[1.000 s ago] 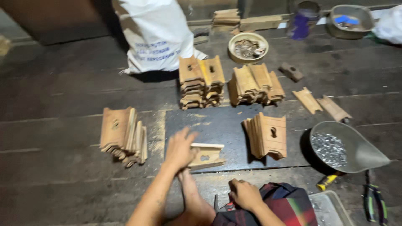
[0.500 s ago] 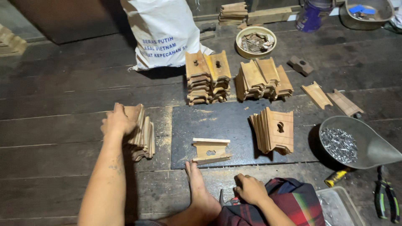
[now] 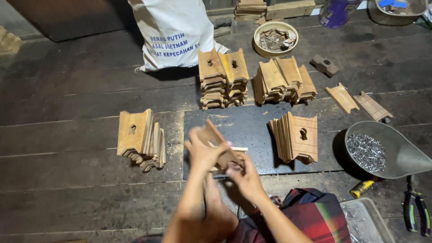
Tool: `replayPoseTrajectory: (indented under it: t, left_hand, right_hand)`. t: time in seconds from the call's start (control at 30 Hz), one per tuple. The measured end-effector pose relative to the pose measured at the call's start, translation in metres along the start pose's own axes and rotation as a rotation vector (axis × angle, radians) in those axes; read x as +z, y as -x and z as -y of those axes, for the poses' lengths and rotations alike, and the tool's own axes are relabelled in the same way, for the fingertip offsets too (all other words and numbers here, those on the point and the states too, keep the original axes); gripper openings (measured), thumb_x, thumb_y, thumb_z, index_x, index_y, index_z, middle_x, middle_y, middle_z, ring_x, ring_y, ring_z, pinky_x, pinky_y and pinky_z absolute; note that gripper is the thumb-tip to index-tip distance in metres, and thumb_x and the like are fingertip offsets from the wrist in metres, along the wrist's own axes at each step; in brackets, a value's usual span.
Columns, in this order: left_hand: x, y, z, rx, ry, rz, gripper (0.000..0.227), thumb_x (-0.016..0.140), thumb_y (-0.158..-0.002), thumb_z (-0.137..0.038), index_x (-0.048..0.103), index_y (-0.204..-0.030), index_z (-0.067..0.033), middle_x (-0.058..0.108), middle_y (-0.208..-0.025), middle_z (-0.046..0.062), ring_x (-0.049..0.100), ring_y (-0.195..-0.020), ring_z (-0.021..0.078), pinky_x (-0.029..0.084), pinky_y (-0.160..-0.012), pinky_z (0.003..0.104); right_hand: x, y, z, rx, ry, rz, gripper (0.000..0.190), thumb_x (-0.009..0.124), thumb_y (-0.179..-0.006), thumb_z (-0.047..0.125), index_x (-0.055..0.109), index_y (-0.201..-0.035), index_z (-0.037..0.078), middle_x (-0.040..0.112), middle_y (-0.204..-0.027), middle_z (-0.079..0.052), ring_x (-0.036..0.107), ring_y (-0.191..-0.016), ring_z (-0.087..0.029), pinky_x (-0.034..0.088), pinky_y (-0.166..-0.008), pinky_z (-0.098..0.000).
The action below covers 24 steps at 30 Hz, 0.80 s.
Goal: The person assembles birdhouses by aligning small wooden panels and securing them using a hammer and nails.
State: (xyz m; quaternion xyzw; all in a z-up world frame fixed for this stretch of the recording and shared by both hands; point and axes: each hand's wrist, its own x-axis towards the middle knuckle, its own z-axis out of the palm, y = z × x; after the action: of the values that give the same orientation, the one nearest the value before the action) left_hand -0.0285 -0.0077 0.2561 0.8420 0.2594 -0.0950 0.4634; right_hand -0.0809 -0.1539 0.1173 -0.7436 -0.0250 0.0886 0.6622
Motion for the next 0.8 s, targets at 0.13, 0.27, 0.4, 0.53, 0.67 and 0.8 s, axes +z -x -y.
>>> replayPoseTrajectory:
  t: [0.13,0.27,0.4,0.53,0.67,0.8]
  left_hand:
    - [0.054,-0.016,0.056,-0.015,0.286,-0.039,0.115,0.100,-0.055,-0.051,0.038,-0.146,-0.0191,0.035,-0.149,0.028,0.045,-0.139,0.0458,0.046,-0.113,0.052]
    - [0.071,-0.017,0.062,-0.059,0.597,0.002,0.083,0.090,-0.074,-0.020,0.043,-0.140,-0.0045,0.040,-0.144,0.035,0.061,-0.120,0.0501,0.066,-0.076,0.049]
    - [0.069,-0.039,0.108,0.032,0.042,-0.015,0.064,0.086,-0.069,-0.042,0.063,-0.121,-0.0119,0.060,-0.123,0.023,0.058,-0.126,0.0422,0.052,-0.106,0.046]
    - [0.057,-0.043,0.123,0.067,-0.255,0.022,0.061,0.085,-0.071,-0.050,0.071,-0.119,-0.0151,0.059,-0.124,0.013,0.060,-0.124,0.0365,0.052,-0.105,0.045]
    - [0.055,-0.031,0.107,0.451,-0.285,-0.039,0.059,0.083,-0.073,-0.026,0.064,-0.123,-0.0010,0.052,-0.128,0.020,0.049,-0.130,0.0498,0.045,-0.109,0.057]
    - [0.054,-0.035,0.059,0.645,-0.525,0.264,0.084,0.083,-0.075,-0.024,0.048,-0.150,-0.0075,0.036,-0.156,0.023,0.031,-0.144,0.0501,0.021,-0.122,0.060]
  right_hand:
    - [-0.019,-0.029,-0.043,-0.010,-0.179,-0.310,0.037,0.071,-0.092,0.004,0.067,-0.129,0.001,0.073,-0.103,-0.015,0.066,-0.100,-0.022,0.053,-0.097,-0.0416]
    - [-0.031,-0.043,-0.033,0.061,-0.038,-0.339,0.057,0.078,-0.088,0.014,0.061,-0.142,0.009,0.066,-0.118,-0.023,0.064,-0.111,-0.034,0.051,-0.101,-0.0480]
    - [-0.041,-0.075,-0.085,0.169,-0.021,-0.303,0.075,0.076,-0.089,0.011,0.039,-0.154,0.006,0.058,-0.081,-0.003,0.058,-0.071,-0.016,0.050,-0.065,-0.0271]
    - [-0.043,-0.083,-0.103,0.189,0.280,-0.215,0.062,0.081,-0.086,0.028,0.048,-0.137,0.015,0.070,-0.098,-0.012,0.070,-0.094,-0.032,0.054,-0.081,-0.0440]
    - [-0.040,-0.077,-0.087,0.173,0.375,-0.148,0.055,0.076,-0.091,0.033,0.050,-0.133,0.011,0.070,-0.112,-0.019,0.070,-0.107,-0.042,0.055,-0.087,-0.0520]
    - [-0.039,-0.066,-0.064,0.165,0.465,-0.101,0.058,0.075,-0.092,0.041,0.050,-0.135,0.010,0.073,-0.114,-0.024,0.068,-0.113,-0.046,0.054,-0.094,-0.0569]
